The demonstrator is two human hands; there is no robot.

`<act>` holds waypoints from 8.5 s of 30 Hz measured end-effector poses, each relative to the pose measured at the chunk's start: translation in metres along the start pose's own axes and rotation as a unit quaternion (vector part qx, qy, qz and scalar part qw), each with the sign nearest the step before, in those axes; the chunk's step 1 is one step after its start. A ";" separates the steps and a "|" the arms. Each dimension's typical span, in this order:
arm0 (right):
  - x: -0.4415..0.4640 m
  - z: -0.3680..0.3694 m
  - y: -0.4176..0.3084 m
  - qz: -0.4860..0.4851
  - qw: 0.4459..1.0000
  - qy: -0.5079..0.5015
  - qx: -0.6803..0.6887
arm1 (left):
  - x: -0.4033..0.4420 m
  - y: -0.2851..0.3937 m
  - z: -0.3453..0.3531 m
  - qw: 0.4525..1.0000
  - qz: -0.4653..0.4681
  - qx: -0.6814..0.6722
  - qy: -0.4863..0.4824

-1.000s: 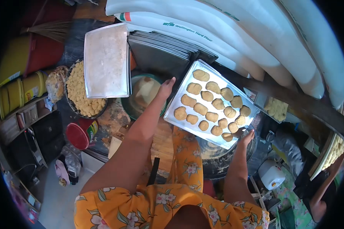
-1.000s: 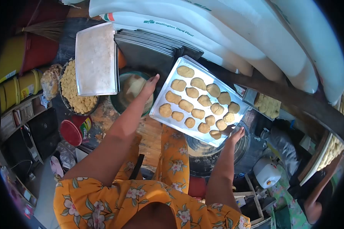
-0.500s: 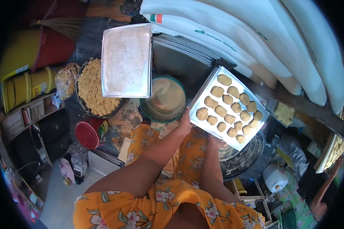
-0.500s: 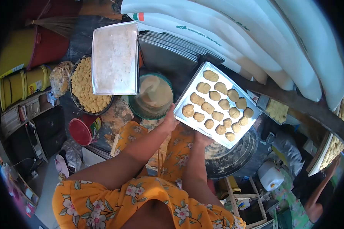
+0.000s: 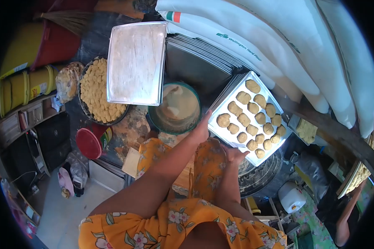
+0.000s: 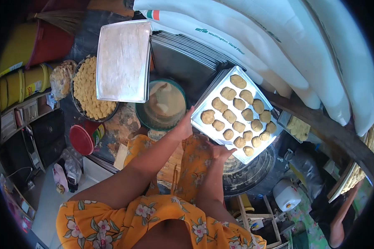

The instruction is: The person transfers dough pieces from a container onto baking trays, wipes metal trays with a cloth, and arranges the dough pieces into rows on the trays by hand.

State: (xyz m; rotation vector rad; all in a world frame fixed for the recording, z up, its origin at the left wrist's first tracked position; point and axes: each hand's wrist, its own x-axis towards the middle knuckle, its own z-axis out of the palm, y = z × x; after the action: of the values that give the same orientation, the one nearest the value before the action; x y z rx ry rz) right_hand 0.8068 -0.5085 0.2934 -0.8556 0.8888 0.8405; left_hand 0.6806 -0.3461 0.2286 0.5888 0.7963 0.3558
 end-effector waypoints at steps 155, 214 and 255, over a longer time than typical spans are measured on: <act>-0.048 -0.071 0.809 -0.293 0.269 -0.604 -0.691 | -0.558 -0.153 -0.644 0.509 0.213 0.125 0.824; 0.196 0.253 0.823 -0.259 -0.053 -0.432 -0.862 | -0.163 0.198 -0.807 0.758 -0.065 0.441 0.476; 0.154 0.134 0.863 -0.315 -0.071 -0.508 -0.799 | -0.154 0.143 -0.757 0.718 -0.032 0.559 0.414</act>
State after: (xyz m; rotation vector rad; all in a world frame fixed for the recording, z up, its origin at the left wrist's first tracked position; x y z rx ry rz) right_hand 0.1496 -0.0033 -0.0208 1.5095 2.5453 -0.8035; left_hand -0.0015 -0.0420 -0.0160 1.5907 1.9390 -0.0061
